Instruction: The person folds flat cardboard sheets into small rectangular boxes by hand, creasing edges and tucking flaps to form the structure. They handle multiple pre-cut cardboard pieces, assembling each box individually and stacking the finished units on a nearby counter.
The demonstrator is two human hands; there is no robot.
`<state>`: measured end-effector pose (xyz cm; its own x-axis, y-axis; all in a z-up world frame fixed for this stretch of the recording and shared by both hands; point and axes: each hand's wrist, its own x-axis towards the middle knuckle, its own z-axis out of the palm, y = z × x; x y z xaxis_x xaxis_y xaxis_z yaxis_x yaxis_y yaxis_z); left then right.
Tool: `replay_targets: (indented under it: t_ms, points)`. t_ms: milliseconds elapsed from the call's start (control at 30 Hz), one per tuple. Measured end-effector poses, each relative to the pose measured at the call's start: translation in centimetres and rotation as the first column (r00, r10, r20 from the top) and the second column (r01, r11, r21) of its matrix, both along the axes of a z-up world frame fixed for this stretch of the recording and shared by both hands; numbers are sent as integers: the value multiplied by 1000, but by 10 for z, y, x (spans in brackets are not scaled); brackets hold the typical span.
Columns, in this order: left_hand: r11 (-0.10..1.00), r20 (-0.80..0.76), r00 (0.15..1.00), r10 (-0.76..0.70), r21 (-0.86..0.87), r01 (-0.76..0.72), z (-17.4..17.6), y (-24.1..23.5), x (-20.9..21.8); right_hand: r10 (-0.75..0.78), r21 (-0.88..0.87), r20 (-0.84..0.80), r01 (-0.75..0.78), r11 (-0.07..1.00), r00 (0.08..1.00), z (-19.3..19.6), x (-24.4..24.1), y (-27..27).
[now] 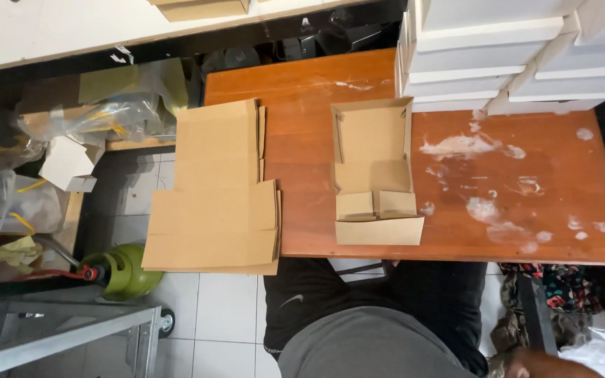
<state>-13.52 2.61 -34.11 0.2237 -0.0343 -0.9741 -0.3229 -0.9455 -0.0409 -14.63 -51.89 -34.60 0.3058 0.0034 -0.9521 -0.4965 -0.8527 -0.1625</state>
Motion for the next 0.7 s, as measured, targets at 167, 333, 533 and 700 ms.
replay_targets:
  t_ms: [167, 333, 533, 700]
  points:
    - [947, 281, 950, 139, -319, -44, 178, -89, 97, -115, 120, 368, 75, 990, 923, 161, 47, 75]
    - [400, 536, 397, 745, -835, 378, 252, -162, 135, -260, 261, 954, 14, 965, 151, 217, 93, 130]
    - [282, 287, 585, 759, -954, 103, 227, -192, 168, -391, 384, 891, 77, 920, 230, 211, 121, 156]
    - [167, 104, 568, 816, -984, -59, 214, -200, 169, -477, 477, 879, 91, 874, -19, 194, 122, 172]
